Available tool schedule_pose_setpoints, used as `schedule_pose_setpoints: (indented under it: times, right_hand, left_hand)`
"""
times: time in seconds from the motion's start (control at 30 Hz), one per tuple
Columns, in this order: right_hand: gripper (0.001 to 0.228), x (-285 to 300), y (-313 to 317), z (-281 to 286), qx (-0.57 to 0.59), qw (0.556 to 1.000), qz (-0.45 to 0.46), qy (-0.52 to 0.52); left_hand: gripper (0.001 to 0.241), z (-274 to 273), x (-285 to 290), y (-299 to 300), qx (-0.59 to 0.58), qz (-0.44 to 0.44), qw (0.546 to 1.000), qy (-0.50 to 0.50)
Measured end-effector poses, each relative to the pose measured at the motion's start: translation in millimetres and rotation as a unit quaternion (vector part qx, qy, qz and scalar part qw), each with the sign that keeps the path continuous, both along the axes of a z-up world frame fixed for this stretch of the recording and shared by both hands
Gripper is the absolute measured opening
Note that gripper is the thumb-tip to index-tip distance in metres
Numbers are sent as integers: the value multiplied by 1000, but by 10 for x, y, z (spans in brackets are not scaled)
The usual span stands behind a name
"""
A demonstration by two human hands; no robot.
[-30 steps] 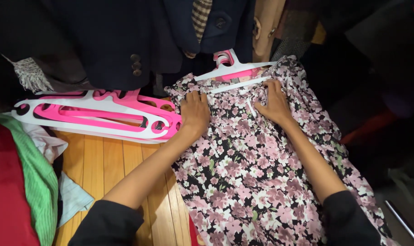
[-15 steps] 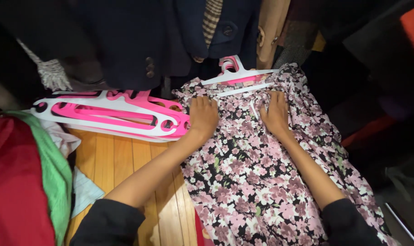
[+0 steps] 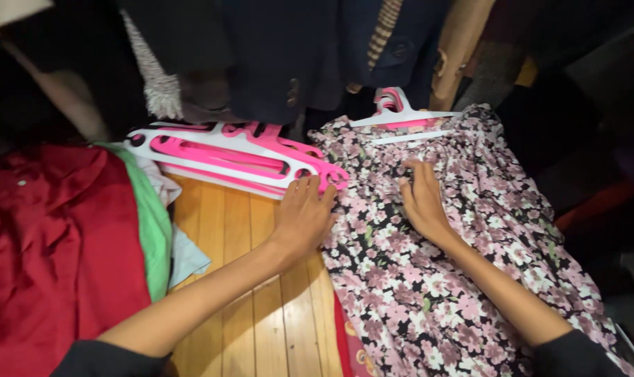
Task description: The person places a floral dress onto a white hanger and adjusts the fabric. They then pick up a red satin shirt, smooth it out, and button it up.
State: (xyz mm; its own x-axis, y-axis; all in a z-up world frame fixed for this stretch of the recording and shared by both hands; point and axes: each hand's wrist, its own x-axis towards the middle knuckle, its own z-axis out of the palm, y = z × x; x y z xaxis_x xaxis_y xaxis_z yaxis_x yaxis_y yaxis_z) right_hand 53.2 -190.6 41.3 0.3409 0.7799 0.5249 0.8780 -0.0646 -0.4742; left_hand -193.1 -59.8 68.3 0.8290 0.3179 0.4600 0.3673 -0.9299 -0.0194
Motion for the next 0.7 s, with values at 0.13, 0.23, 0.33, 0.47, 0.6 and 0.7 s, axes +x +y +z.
schedule_pose_setpoints:
  times: [0.13, 0.23, 0.33, 0.47, 0.6, 0.7]
  right_hand:
    - [36, -517, 25, 173, -38, 997, 60, 24]
    - [35, -937, 62, 291, -65, 991, 106, 38]
    - [38, -1271, 138, 296, -95, 983, 147, 49]
    - [38, -1702, 220, 353, -128, 969, 200, 67]
    - [38, -2053, 352, 339, -152, 955, 245, 68]
    - [38, -2275, 494, 307, -169, 937, 296, 79]
  left_hand:
    - [51, 141, -570, -50, -11, 27, 999, 40]
    - [57, 233, -990, -95, -51, 47, 995, 68]
    - [55, 147, -1362, -62, -49, 75, 995, 43]
    - [55, 130, -1883, -16, -30, 120, 992, 26]
    - [52, 187, -2412, -6, -39, 167, 985, 12]
    - [55, 34, -2763, 94, -39, 195, 980, 1]
